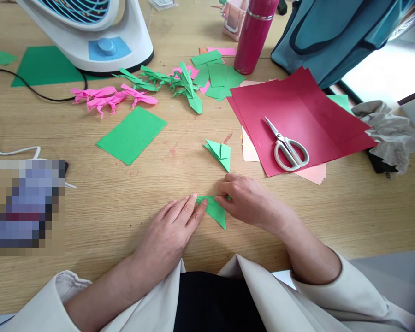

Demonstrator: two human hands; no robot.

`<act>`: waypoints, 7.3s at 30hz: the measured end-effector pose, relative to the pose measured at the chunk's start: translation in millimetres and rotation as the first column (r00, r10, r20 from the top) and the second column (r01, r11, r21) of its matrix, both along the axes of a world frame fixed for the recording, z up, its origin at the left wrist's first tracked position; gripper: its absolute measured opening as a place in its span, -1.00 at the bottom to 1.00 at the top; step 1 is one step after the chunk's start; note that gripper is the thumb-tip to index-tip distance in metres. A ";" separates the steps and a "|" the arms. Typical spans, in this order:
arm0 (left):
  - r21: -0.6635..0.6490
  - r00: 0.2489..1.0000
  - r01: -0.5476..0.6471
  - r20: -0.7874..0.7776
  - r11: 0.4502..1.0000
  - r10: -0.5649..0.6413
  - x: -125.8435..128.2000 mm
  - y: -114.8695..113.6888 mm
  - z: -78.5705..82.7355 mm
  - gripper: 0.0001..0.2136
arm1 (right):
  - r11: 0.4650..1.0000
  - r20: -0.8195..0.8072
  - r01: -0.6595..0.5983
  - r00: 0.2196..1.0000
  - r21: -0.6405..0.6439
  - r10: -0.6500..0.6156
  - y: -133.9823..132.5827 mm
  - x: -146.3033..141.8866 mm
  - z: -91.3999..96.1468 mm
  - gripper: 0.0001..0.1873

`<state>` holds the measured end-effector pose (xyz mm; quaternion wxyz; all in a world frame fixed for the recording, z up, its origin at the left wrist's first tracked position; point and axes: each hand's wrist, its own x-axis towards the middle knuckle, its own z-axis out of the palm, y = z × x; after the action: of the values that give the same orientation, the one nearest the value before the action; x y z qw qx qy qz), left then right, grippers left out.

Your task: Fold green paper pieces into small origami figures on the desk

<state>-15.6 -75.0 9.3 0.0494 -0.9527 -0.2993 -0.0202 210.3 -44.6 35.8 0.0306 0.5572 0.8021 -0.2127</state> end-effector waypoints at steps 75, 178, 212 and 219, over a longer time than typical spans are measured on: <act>0.011 0.991 0.091 0.101 0.996 -0.092 30.8 -5.5 -10.5 -0.61 | 0.927 -0.473 0.281 0.870 0.249 -0.137 -70.5 34.1 -38.9 -0.87; -0.097 0.983 0.034 0.183 0.995 -0.016 28.3 -19.6 -23.4 -0.34 | 0.937 0.029 0.010 0.999 0.350 -0.022 -86.3 -1.1 -35.4 -0.28; -0.096 0.981 0.075 0.184 0.993 -0.057 21.1 -19.4 -23.4 -0.47 | 0.965 0.117 0.092 0.985 0.246 -0.124 -81.8 6.1 -29.2 -0.19; -0.114 0.984 0.057 0.174 0.992 -0.037 20.0 -20.0 -23.4 -0.47 | 0.951 0.140 0.142 0.973 0.274 -0.186 -80.6 13.1 -31.5 -0.15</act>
<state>4.4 -95.0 -14.1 -0.0336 -0.9554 -0.2806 -0.0854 223.4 -125.1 4.3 0.0045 0.6367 0.7687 -0.0599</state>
